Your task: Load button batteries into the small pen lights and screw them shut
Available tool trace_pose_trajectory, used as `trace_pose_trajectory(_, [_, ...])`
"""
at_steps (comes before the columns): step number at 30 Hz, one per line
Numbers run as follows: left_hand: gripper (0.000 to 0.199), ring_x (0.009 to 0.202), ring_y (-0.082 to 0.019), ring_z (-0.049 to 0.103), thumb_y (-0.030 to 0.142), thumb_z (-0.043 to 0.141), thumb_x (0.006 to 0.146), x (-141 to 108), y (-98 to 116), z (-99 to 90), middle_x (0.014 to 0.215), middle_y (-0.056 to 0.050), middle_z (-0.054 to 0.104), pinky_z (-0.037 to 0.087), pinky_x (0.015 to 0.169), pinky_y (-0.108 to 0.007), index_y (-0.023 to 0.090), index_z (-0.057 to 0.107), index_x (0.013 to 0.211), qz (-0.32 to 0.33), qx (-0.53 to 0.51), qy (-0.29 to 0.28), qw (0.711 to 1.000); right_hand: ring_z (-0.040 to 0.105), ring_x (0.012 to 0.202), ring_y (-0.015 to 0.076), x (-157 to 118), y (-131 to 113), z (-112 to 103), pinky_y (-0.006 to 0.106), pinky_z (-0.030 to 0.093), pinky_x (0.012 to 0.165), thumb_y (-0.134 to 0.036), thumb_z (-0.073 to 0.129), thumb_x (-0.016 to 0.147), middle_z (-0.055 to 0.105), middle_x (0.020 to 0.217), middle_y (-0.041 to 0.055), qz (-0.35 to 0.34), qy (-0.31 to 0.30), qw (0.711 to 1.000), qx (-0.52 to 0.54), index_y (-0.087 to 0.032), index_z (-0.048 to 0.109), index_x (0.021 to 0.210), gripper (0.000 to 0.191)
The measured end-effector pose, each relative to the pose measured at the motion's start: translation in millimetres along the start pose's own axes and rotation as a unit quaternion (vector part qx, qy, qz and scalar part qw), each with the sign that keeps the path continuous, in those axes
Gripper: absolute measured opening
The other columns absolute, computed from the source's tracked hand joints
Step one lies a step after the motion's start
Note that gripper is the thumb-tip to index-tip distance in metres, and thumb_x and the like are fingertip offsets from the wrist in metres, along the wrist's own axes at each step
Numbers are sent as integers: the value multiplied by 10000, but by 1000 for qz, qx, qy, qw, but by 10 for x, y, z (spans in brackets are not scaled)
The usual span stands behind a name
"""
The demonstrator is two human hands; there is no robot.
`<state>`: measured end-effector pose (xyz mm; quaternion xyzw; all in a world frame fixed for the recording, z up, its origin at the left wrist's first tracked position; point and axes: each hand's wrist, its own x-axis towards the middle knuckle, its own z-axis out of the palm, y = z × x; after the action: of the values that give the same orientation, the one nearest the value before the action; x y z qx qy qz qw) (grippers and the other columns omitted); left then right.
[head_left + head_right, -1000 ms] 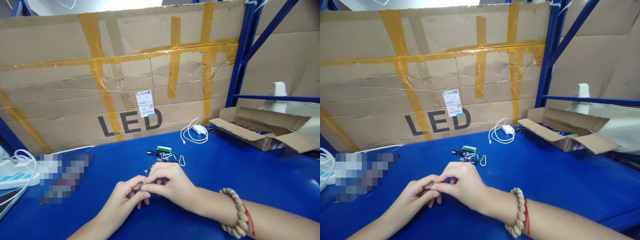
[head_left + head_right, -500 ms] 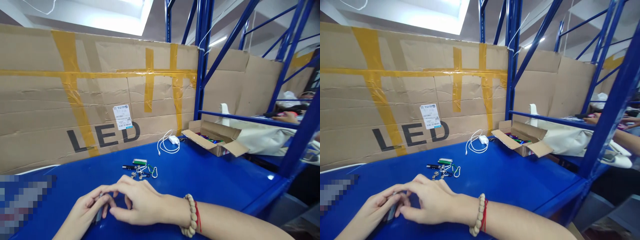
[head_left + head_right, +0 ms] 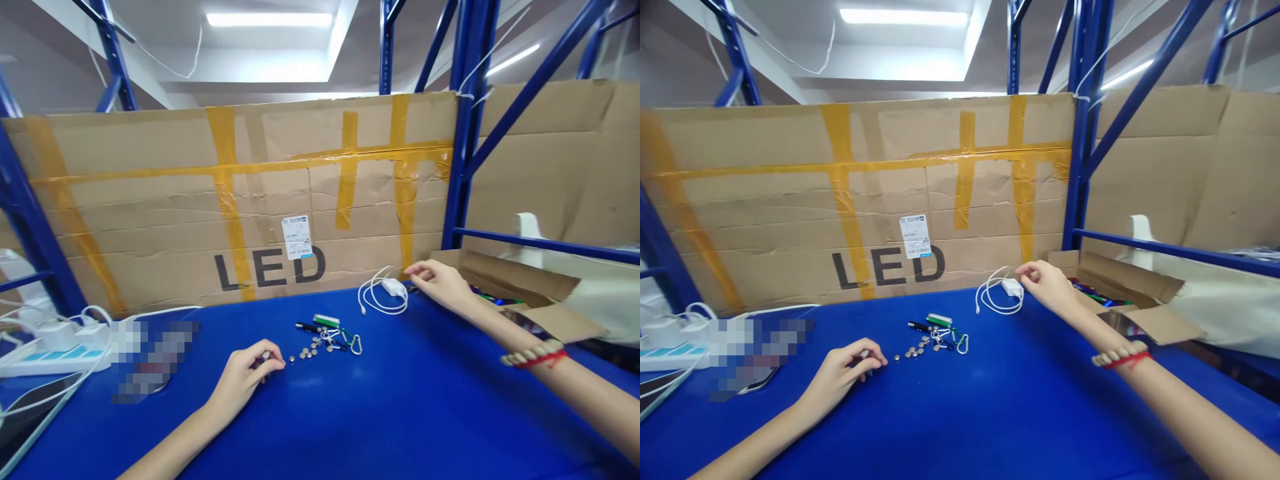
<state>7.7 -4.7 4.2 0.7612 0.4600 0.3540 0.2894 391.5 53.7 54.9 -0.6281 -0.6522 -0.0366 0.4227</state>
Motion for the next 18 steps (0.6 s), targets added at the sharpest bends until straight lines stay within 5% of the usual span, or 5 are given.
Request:
trace_pose_trajectory(6, [238, 606, -136, 555, 353, 534, 779, 18, -19, 5, 713, -50, 643, 409, 512, -203, 128, 590, 833, -17, -9, -5, 1000, 548, 646, 148, -133, -142, 77, 256, 338, 544, -288, 536, 716, 606, 753, 1, -48, -35, 997, -46, -235, 667, 775, 153])
trace_pose_trajectory(18, [257, 572, -123, 518, 369, 561, 763, 8, -36, 11, 665, -23, 612, 368, 555, -208, 131, 659, 772, 7, 20, -11, 1000, 568, 691, 121, -434, -1066, 518, 238, 389, 600, -245, 521, 754, 619, 822, -13, -193, -127, 973, 0, -234, 635, 855, 153])
